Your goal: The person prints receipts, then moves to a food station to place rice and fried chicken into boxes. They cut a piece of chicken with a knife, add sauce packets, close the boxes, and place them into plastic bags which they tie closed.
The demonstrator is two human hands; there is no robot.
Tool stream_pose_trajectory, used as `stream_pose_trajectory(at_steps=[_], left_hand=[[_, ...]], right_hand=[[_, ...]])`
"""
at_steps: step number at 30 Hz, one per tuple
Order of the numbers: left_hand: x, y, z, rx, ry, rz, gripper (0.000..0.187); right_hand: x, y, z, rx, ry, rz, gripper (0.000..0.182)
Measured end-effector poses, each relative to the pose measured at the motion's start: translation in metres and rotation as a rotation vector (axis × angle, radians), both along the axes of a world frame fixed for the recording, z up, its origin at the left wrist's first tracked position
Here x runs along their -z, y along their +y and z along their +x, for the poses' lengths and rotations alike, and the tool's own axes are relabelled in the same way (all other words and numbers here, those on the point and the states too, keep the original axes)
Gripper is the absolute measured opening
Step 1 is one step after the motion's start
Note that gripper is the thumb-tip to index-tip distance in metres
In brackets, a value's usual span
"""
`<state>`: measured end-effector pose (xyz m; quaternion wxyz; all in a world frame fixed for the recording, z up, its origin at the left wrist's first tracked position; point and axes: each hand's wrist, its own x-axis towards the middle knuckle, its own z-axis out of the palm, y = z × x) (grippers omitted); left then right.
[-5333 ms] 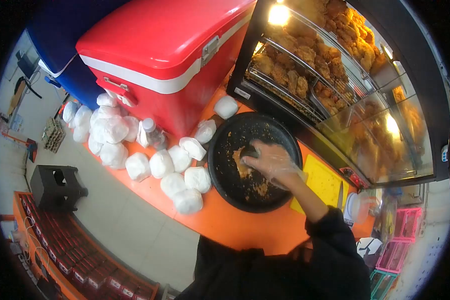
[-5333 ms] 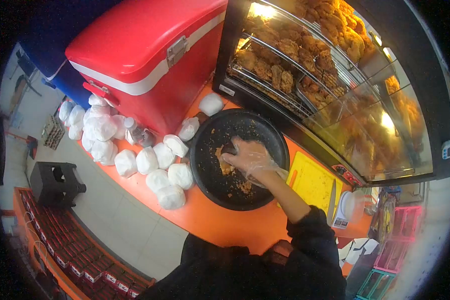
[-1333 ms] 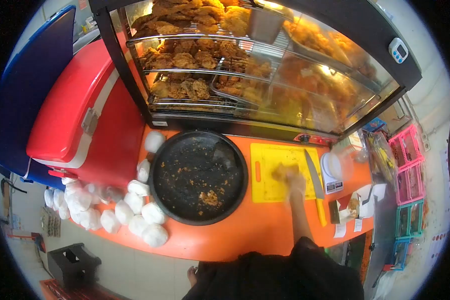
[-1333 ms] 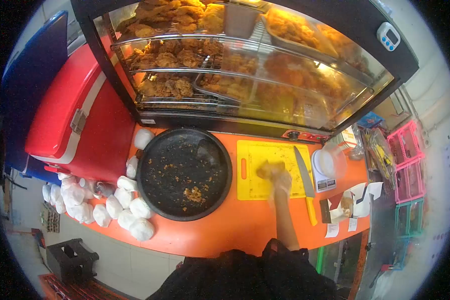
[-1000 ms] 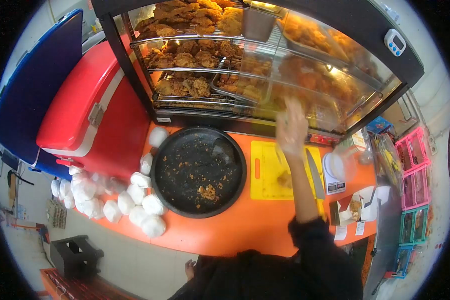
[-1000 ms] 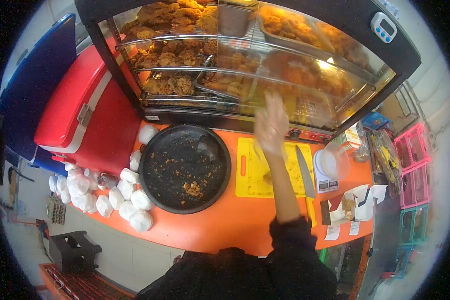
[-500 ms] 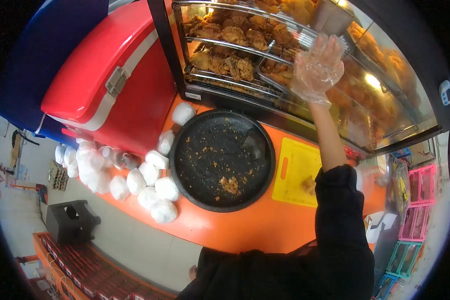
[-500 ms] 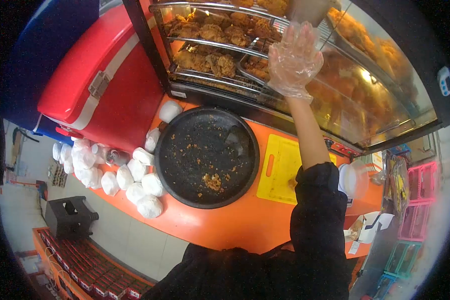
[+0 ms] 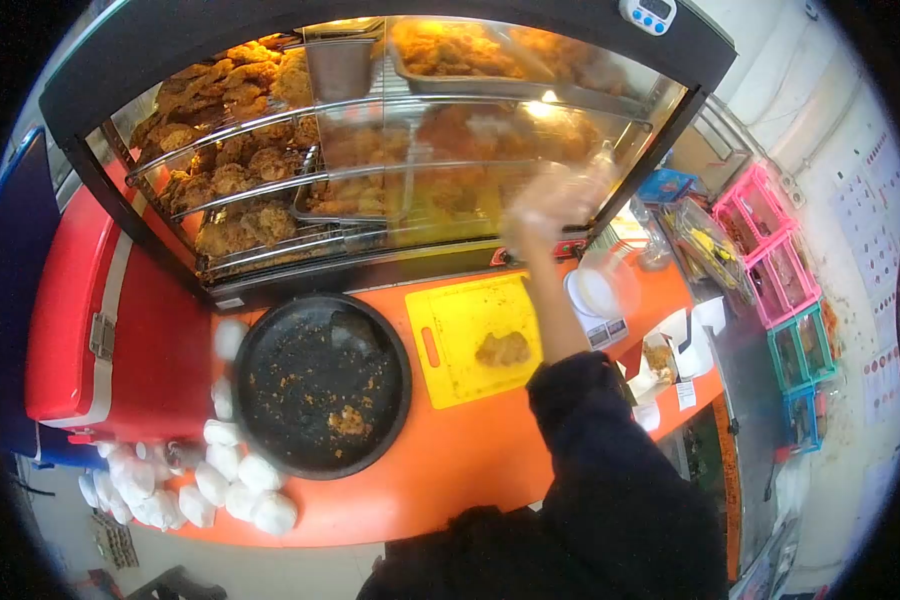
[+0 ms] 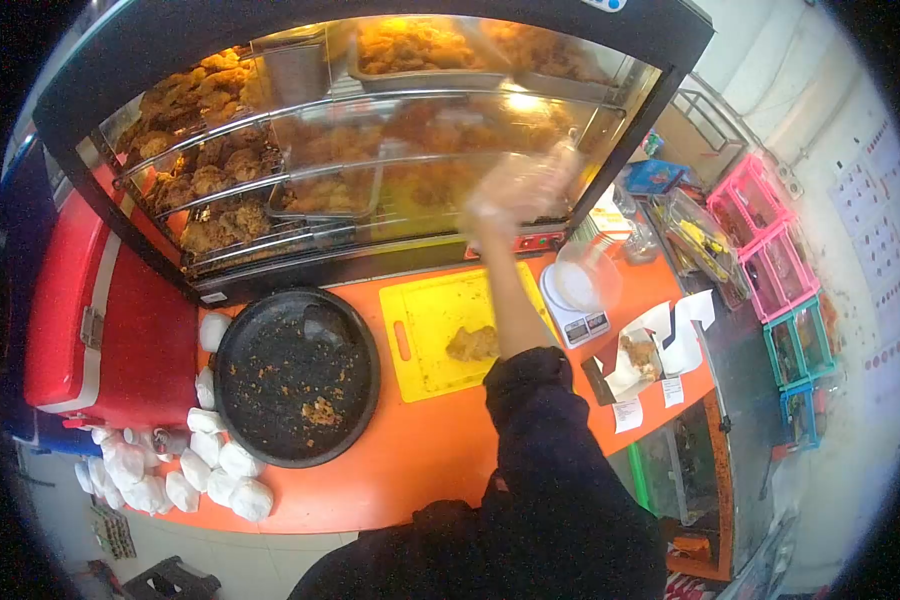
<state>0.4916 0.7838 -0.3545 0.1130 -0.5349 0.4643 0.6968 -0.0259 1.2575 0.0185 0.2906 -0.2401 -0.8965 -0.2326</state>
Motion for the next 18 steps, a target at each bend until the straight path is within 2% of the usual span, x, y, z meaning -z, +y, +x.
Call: stream_pose_trajectory(at_steps=[1, 2, 3, 4, 5, 9, 11, 14, 18], left_hand=[[-0.001, -0.001, 0.002, -0.003, -0.001, -0.007, 0.029], [-0.003, -0.004, 0.006, -0.006, 0.002, -0.016, 0.028], [-0.003, -0.006, 0.012, -0.019, 0.006, -0.028, 0.028], [-0.008, -0.009, 0.02, -0.036, 0.009, -0.045, 0.028], [-0.009, -0.011, 0.027, -0.052, 0.024, -0.065, 0.028], [-0.024, -0.013, 0.052, -0.193, -0.005, -0.116, 0.028], [-0.052, 0.005, 0.051, -0.125, 0.196, -0.505, 0.025], [-0.058, 0.003, 0.048, -0.179, 0.182, -0.488, 0.022], [-0.079, 0.006, 0.033, -0.193, 0.211, -0.45, 0.019]], right_hand=[[-0.04, 0.011, 0.045, -0.048, -0.215, -0.397, 0.02], [0.008, 0.077, 0.021, -0.104, -0.231, -0.515, 0.022], [0.045, 0.134, 0.006, -0.273, 0.279, -0.943, 0.026], [0.065, 0.146, -0.006, -0.42, 0.807, -1.366, 0.03], [0.048, 0.137, -0.004, -0.366, 0.867, -1.439, 0.029], [-0.031, 0.045, 0.013, -0.247, 0.758, -1.332, 0.03], [-0.073, -0.014, 0.03, -0.204, 0.745, -1.265, 0.034], [-0.113, -0.088, 0.053, -0.194, 0.714, -1.206, 0.043], [-0.129, -0.147, 0.062, -0.209, 0.639, -1.198, 0.058]])
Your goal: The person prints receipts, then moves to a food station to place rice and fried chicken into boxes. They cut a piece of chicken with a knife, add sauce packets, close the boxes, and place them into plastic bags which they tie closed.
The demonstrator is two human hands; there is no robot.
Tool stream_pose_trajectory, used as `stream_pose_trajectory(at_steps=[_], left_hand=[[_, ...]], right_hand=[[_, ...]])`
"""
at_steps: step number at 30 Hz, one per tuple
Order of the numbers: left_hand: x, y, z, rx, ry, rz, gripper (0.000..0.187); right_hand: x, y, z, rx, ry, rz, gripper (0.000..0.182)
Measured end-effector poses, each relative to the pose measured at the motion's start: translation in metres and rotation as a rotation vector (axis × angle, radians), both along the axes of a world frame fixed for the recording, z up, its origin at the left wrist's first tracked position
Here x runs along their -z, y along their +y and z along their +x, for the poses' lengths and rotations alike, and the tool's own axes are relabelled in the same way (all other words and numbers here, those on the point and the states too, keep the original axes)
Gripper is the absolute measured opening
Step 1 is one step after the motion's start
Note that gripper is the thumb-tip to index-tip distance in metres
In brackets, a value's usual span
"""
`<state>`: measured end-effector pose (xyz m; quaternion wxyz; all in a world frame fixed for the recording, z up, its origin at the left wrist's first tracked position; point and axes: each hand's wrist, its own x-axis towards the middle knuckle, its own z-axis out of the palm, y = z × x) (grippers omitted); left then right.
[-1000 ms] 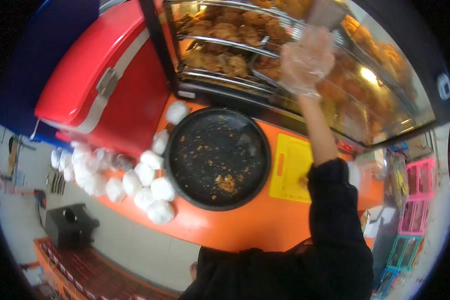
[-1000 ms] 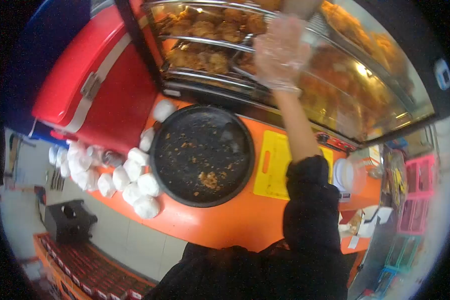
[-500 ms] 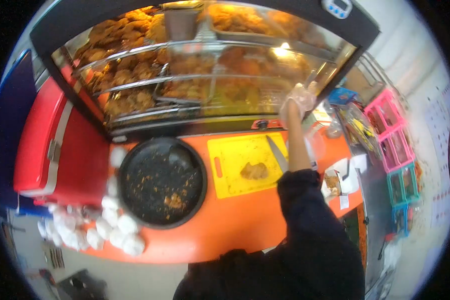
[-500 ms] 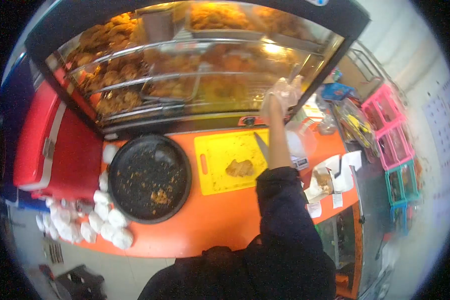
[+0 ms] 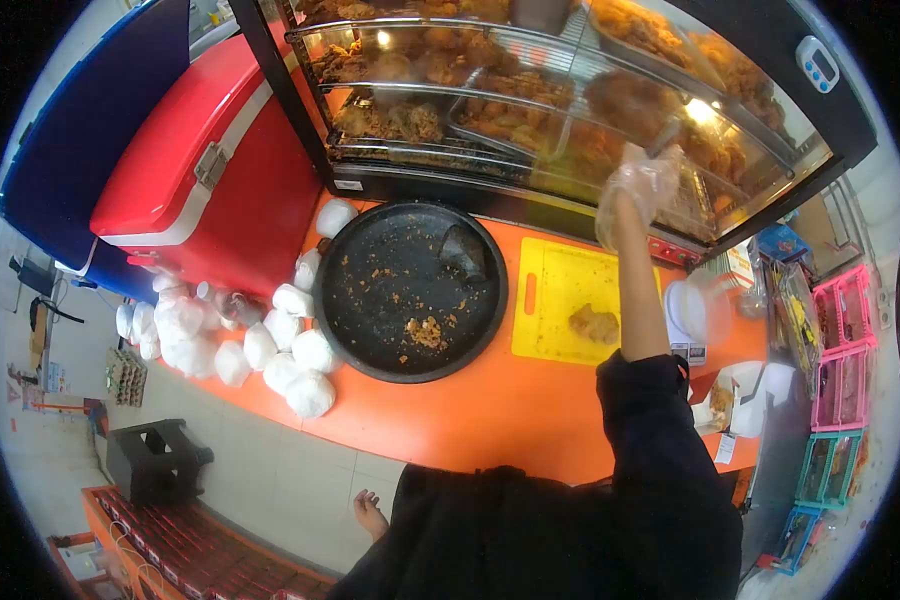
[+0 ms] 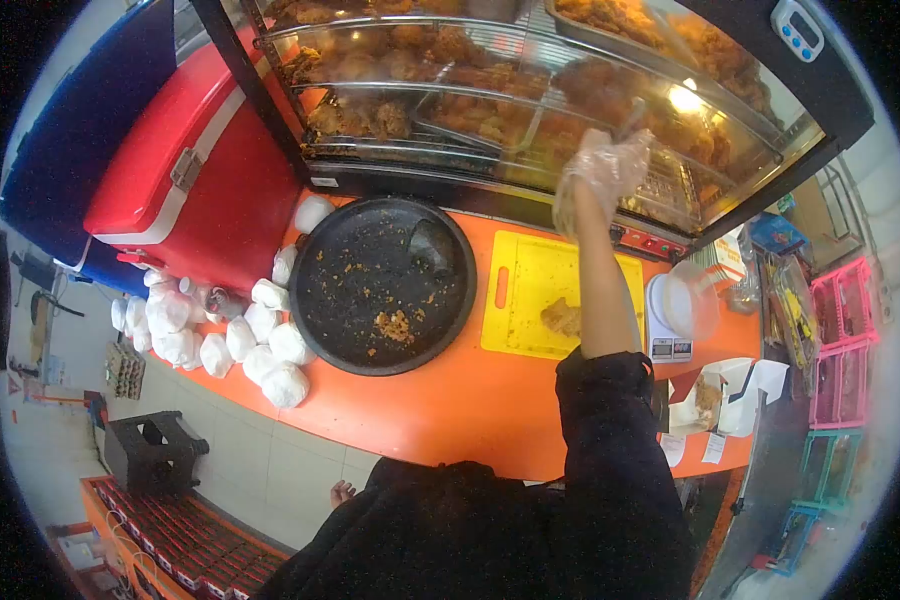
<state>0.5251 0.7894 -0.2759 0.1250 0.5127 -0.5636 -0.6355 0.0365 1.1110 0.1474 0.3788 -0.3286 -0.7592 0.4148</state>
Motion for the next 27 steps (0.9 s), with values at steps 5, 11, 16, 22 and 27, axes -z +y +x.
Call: stream_pose_trajectory(at_steps=[5, 11, 16, 22, 27], left_hand=[[-0.051, 0.01, -0.027, 0.174, 0.029, -0.343, 0.017], [-0.147, -0.001, -0.099, 0.633, 0.225, -0.883, 0.013], [-0.199, 0.029, -0.198, 0.863, 0.55, -1.097, 0.011], [-0.221, 0.191, -0.307, 1.133, 0.78, -1.153, 0.017], [-0.184, 0.305, -0.365, 1.282, 0.407, -1.27, 0.033]], right_hand=[[0.041, -0.02, -0.026, -0.33, -0.076, 0.209, 0.075], [0.051, -0.05, -0.002, -0.876, 0.32, -0.077, 0.08], [0.166, 0.088, 0.096, -0.548, 0.013, 0.811, 0.045], [0.305, 0.22, 0.239, -0.259, -0.542, 0.839, 0.058], [0.251, 0.205, 0.243, -0.342, -0.719, 0.426, 0.048]])
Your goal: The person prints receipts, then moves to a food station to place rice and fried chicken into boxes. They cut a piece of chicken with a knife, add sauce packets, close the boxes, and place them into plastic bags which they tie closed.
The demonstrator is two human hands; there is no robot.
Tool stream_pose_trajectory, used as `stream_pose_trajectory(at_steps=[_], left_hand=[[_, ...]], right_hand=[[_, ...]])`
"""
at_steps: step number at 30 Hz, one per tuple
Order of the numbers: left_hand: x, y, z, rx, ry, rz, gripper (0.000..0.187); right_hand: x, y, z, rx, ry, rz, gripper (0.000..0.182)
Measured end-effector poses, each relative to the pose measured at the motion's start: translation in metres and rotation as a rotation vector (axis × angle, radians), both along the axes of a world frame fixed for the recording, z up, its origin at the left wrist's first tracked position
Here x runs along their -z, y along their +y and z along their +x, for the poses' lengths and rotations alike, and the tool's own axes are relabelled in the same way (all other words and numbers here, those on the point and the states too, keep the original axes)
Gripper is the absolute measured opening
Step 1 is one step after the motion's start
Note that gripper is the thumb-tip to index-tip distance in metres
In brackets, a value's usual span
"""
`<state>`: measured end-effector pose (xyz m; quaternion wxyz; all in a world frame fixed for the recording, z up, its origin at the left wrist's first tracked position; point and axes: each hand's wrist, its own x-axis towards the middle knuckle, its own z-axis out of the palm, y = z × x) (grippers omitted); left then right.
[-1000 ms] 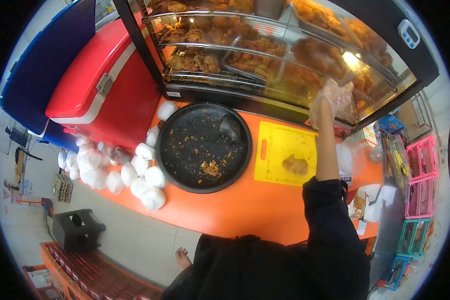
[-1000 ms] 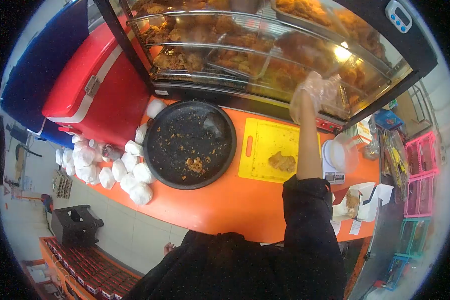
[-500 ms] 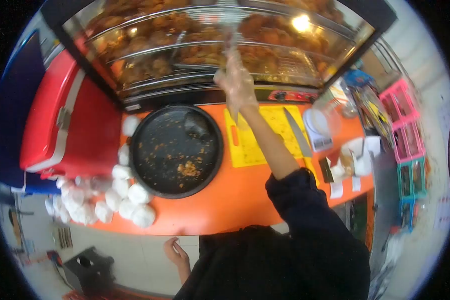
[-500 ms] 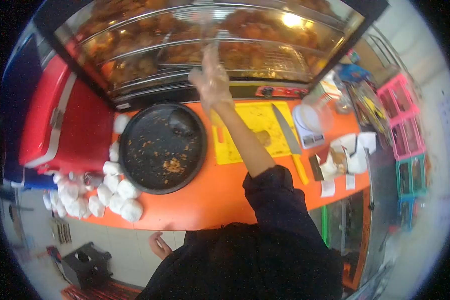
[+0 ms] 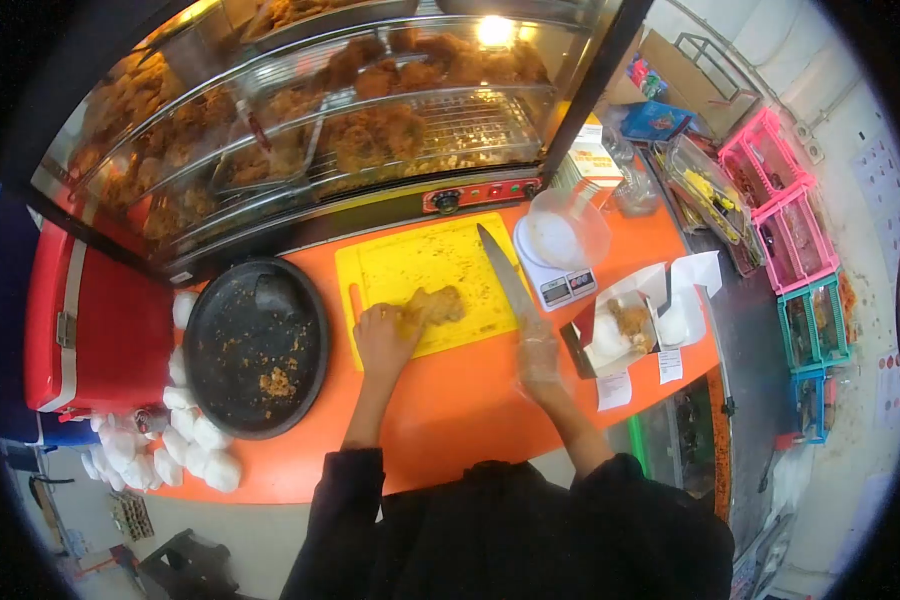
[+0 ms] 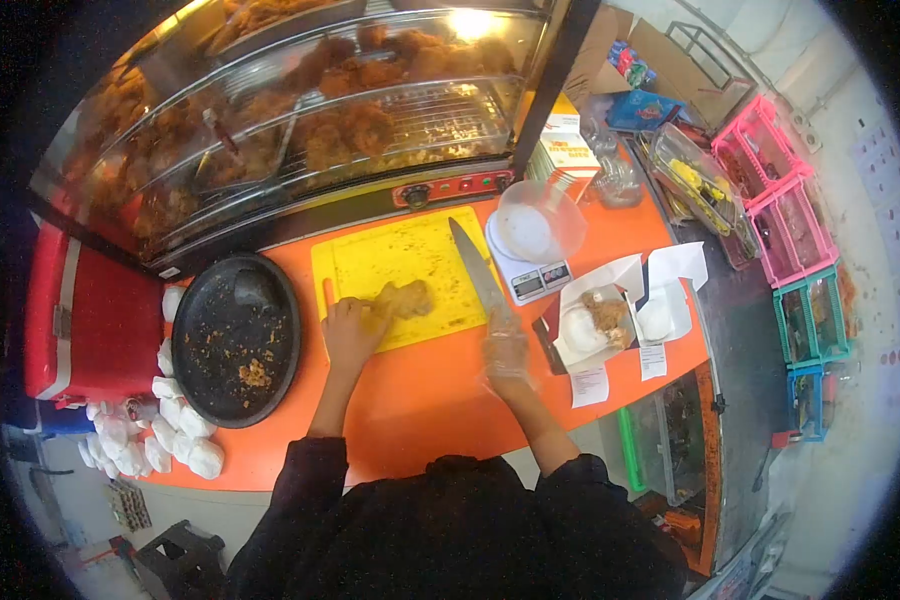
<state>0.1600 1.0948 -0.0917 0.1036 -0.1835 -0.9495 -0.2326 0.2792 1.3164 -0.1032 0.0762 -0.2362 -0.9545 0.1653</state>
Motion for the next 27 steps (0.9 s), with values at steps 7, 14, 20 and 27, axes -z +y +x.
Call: stream_pose_trajectory(at_steps=[7, 14, 20, 27], left_hand=[[-0.004, 0.039, 0.012, -0.159, -0.255, -0.031, 0.037], [-0.033, 0.02, -0.054, 0.022, 0.218, 0.3, 0.043], [0.015, 0.037, -0.115, 0.445, -0.034, -0.079, 0.041], [0.026, 0.032, -0.119, 0.495, -0.038, 0.025, 0.04]], right_hand=[[-0.076, 0.016, 0.006, -0.298, -0.423, -0.218, 0.033], [-0.037, -0.026, -0.061, -0.349, -0.245, -0.165, 0.021], [-0.042, -0.028, -0.078, -0.324, -0.402, -0.143, 0.025], [-0.033, -0.034, -0.082, -0.359, -0.619, -0.087, 0.021]])
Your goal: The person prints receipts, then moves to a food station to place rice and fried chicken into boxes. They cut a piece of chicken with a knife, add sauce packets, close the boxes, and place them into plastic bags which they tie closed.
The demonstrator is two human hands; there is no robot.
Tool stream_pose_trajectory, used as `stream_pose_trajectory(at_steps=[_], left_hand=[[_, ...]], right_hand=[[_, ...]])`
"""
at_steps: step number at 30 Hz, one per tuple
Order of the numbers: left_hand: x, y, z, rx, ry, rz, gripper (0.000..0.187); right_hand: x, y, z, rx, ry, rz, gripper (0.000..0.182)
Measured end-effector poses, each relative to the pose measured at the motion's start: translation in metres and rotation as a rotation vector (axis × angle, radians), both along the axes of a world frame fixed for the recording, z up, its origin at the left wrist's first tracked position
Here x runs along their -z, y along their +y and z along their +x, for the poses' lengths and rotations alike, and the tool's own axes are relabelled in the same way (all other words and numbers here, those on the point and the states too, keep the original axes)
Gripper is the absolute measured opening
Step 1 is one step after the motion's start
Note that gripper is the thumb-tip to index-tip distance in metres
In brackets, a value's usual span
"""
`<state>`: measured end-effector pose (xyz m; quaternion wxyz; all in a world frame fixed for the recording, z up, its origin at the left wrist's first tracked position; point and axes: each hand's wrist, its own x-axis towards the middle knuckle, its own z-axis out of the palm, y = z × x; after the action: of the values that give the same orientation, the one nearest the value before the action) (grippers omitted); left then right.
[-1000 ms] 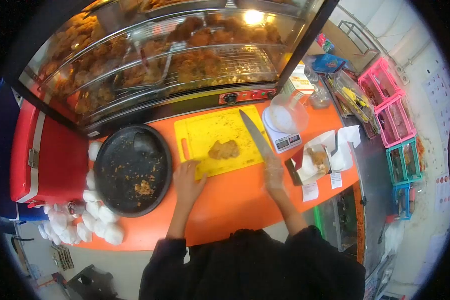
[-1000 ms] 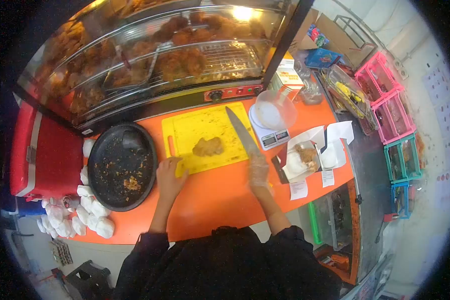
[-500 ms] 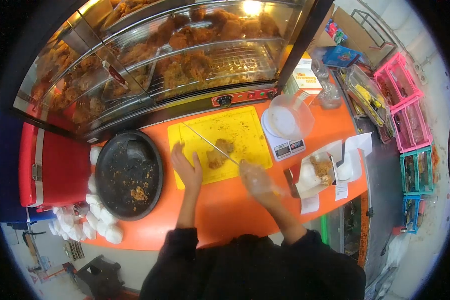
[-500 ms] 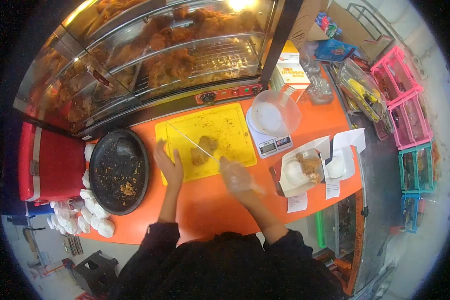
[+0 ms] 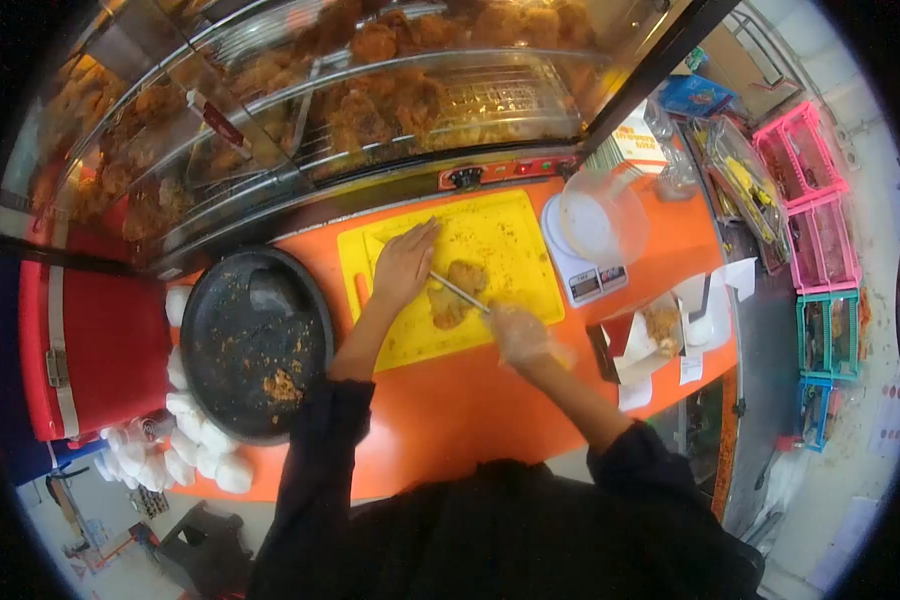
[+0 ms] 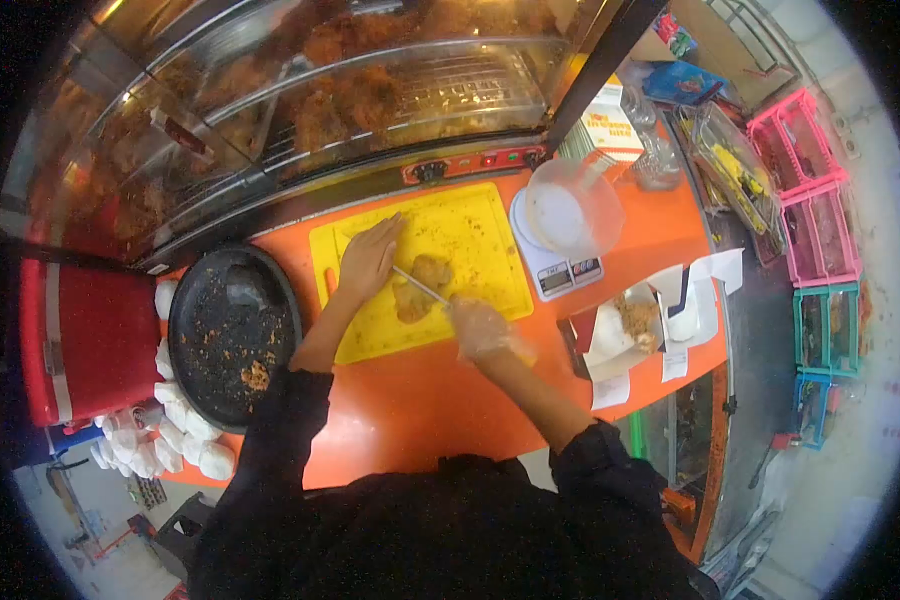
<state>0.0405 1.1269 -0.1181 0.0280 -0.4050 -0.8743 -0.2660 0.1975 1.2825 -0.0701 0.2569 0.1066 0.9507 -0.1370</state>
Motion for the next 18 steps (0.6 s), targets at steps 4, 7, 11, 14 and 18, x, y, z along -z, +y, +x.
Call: stream_pose_trajectory(at_steps=[4, 7, 11, 14, 18], left_hand=[[-0.013, -0.003, 0.003, -0.041, -0.072, 0.12, 0.04], [-0.001, -0.005, 0.014, -0.114, -0.135, 0.168, 0.041], [-0.002, -0.008, 0.012, -0.038, -0.044, 0.121, 0.041], [-0.001, -0.015, 0.006, -0.025, -0.068, 0.089, 0.041], [-0.02, -0.016, 0.016, -0.15, -0.117, 0.264, 0.041]], right_hand=[[-0.048, -0.001, -0.011, 0.112, -0.132, -0.047, 0.022], [-0.018, -0.01, 0.018, 0.063, 0.053, 0.029, 0.022], [-0.032, -0.025, 0.009, 0.161, -0.054, -0.046, 0.022], [-0.009, -0.016, 0.002, 0.084, -0.075, -0.054, 0.02], [-0.077, -0.027, 0.007, 0.039, -0.105, 0.02, 0.02]])
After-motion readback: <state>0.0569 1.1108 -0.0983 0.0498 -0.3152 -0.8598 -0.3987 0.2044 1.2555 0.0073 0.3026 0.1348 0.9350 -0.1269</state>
